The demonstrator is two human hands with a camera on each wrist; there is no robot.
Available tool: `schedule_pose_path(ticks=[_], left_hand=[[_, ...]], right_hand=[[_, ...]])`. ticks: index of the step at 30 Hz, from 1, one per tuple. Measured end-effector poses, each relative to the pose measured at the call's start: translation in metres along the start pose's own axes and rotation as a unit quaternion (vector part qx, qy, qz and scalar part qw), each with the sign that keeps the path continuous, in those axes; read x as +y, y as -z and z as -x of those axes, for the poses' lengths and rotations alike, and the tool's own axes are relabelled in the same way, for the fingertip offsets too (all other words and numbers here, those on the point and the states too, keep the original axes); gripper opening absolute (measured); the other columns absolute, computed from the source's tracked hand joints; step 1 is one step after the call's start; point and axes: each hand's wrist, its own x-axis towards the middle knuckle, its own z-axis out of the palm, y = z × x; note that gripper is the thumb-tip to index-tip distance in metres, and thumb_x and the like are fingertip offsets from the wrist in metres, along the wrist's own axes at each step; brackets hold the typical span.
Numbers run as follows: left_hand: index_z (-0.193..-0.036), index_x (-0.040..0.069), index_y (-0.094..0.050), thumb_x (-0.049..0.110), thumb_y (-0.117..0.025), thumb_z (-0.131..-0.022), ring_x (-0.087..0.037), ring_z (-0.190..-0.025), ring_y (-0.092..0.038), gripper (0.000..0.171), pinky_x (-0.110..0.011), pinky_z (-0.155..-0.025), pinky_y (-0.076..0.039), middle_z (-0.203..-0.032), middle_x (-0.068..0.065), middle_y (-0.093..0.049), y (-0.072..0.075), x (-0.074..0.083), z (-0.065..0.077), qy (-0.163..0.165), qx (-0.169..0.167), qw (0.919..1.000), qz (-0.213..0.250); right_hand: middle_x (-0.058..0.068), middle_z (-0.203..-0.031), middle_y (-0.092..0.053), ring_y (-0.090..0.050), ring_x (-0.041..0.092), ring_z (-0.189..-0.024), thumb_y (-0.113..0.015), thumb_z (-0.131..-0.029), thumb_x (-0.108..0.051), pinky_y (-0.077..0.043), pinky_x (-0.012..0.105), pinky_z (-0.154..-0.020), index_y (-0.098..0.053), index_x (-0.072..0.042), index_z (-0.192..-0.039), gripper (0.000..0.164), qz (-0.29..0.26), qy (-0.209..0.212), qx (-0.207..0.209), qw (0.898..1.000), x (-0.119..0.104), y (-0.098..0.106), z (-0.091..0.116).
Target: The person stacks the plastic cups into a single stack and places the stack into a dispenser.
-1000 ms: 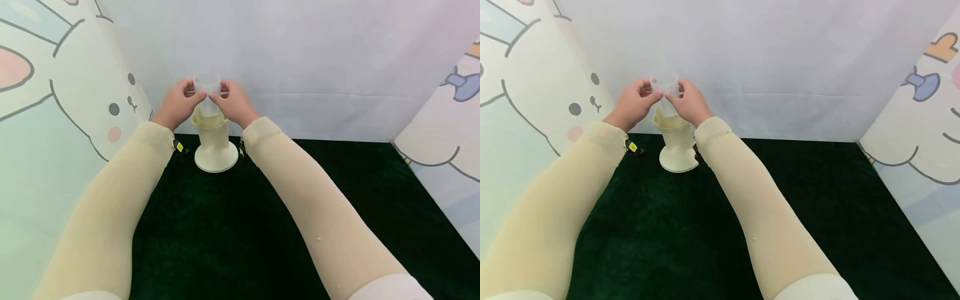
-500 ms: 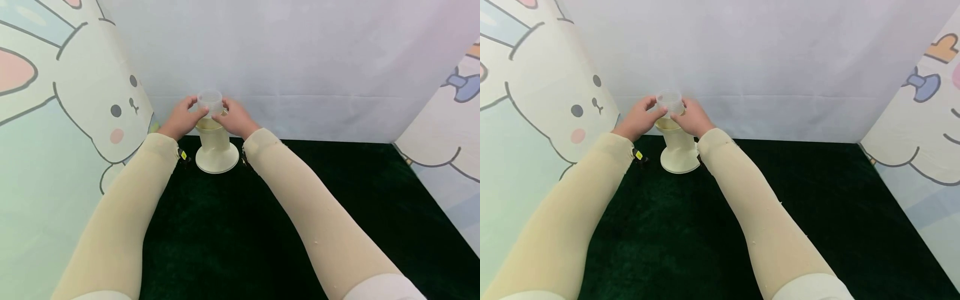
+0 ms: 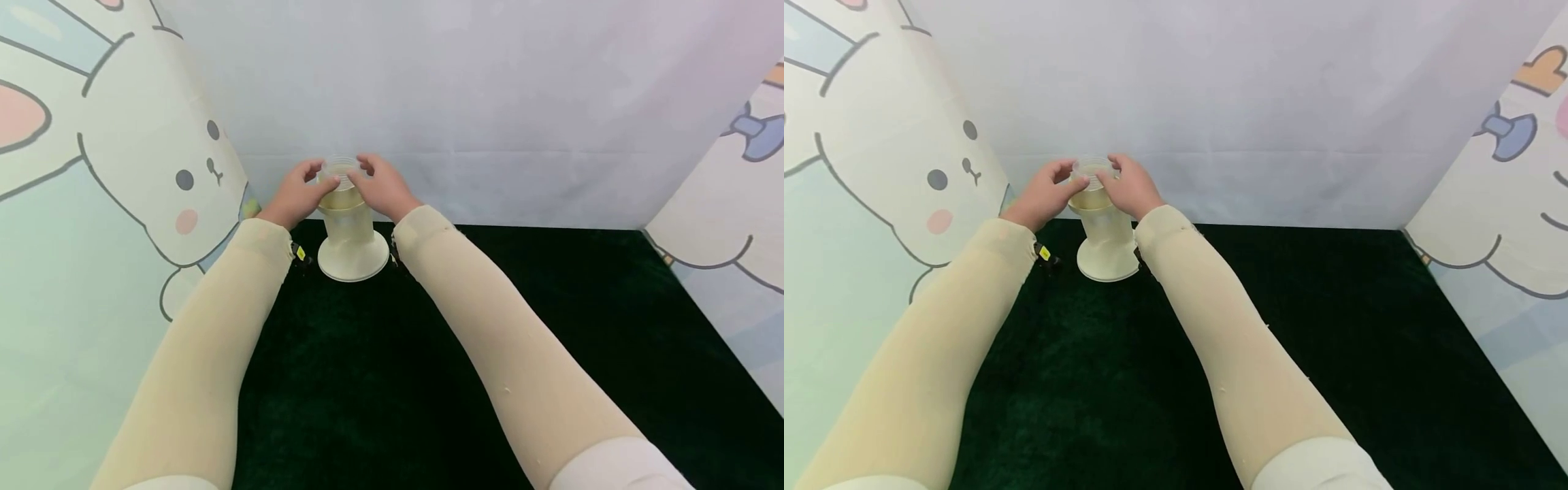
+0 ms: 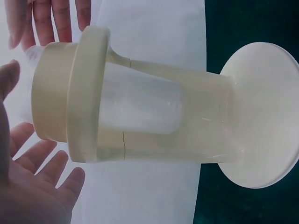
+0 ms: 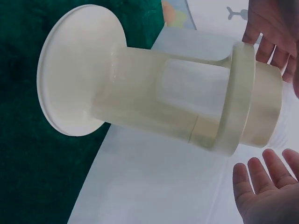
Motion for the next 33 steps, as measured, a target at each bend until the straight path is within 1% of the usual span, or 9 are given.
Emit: schedule_pose_path(ticks=[5, 8, 12, 16, 20, 26, 29, 33], left_hand=[[-0.163, 0.02, -0.029, 0.061, -0.056, -0.1, -0.027, -0.153, -0.025, 0.08, -0.051, -0.119, -0.031, -0.167, -0.007, -0.028, 0.0, 0.0, 0.0, 0.004, 0.009, 0.9999, 0.002], [-0.163, 0.02, -0.031, 0.059, -0.055, -0.101, -0.028, -0.151, -0.03, 0.077, -0.05, -0.118, -0.032, -0.166, -0.009, -0.03, 0.001, -0.001, 0.0, 0.003, 0.013, 0.9999, 0.007], [-0.162, 0.018, -0.034, 0.058, -0.055, -0.101, -0.029, -0.148, -0.034, 0.075, -0.05, -0.117, -0.034, -0.164, -0.01, -0.034, 0.004, -0.001, 0.001, -0.005, 0.017, 0.9998, -0.001], [-0.161, 0.02, -0.037, 0.059, -0.056, -0.101, -0.028, -0.148, -0.035, 0.074, -0.05, -0.116, -0.037, -0.163, -0.008, -0.037, 0.005, 0.001, 0.002, -0.002, 0.017, 0.9997, -0.019], [-0.16, 0.019, -0.038, 0.058, -0.055, -0.101, -0.029, -0.148, -0.036, 0.073, -0.051, -0.115, -0.038, -0.162, -0.008, -0.039, 0.005, 0.002, 0.002, -0.004, 0.016, 0.9993, -0.032], [-0.16, 0.017, -0.038, 0.057, -0.056, -0.101, -0.03, -0.148, -0.036, 0.073, -0.051, -0.115, -0.038, -0.162, -0.009, -0.039, 0.004, 0.0, 0.003, -0.008, 0.015, 0.9989, -0.044], [-0.16, 0.017, -0.038, 0.057, -0.055, -0.101, -0.031, -0.148, -0.035, 0.074, -0.052, -0.116, -0.037, -0.163, -0.009, -0.038, 0.002, -0.003, 0.003, 0.0, 0.009, 0.9978, -0.066], [-0.161, 0.019, -0.036, 0.061, -0.052, -0.101, -0.03, -0.149, -0.033, 0.076, -0.051, -0.116, -0.035, -0.164, -0.008, -0.035, 0.0, -0.006, 0.001, 0.015, -0.002, 0.9959, -0.089]], right_hand=[[0.0, -0.16, -0.042, -0.036, 0.015, -0.147, -0.047, -0.109, -0.045, -0.037, 0.036, -0.116, -0.037, -0.02, -0.16, 0.058, 0.007, 0.008, 0.003, 1.0, 0.001, -0.005, -0.003], [-0.001, -0.159, -0.043, -0.036, 0.015, -0.147, -0.048, -0.108, -0.046, -0.037, 0.036, -0.116, -0.039, -0.02, -0.159, 0.058, 0.011, 0.005, 0.009, 1.0, 0.002, -0.008, -0.005], [-0.001, -0.159, -0.044, -0.038, 0.015, -0.146, -0.05, -0.107, -0.048, -0.037, 0.035, -0.115, -0.04, -0.02, -0.159, 0.059, 0.017, 0.0, 0.023, 1.0, 0.001, -0.012, -0.008], [0.0, -0.158, -0.044, -0.04, 0.016, -0.145, -0.052, -0.107, -0.048, -0.037, 0.035, -0.115, -0.04, -0.018, -0.159, 0.062, 0.028, -0.012, 0.034, 0.999, -0.001, -0.015, -0.009], [0.0, -0.158, -0.045, -0.041, 0.016, -0.144, -0.053, -0.106, -0.048, -0.038, 0.034, -0.114, -0.041, -0.017, -0.159, 0.062, 0.032, -0.022, 0.045, 0.998, -0.002, -0.018, -0.008], [0.001, -0.156, -0.047, -0.043, 0.017, -0.142, -0.054, -0.106, -0.046, -0.04, 0.036, -0.113, -0.046, -0.016, -0.155, 0.059, 0.028, -0.015, 0.057, 0.998, 0.001, -0.023, -0.005], [0.001, -0.156, -0.047, -0.044, 0.018, -0.142, -0.054, -0.106, -0.047, -0.04, 0.036, -0.112, -0.047, -0.016, -0.154, 0.058, 0.036, -0.014, 0.058, 0.998, 0.005, -0.025, -0.004], [0.001, -0.158, -0.044, -0.043, 0.019, -0.143, -0.052, -0.106, -0.05, -0.041, 0.038, -0.113, -0.044, -0.018, -0.157, 0.061, 0.036, -0.026, 0.052, 0.998, 0.01, -0.026, -0.003]])
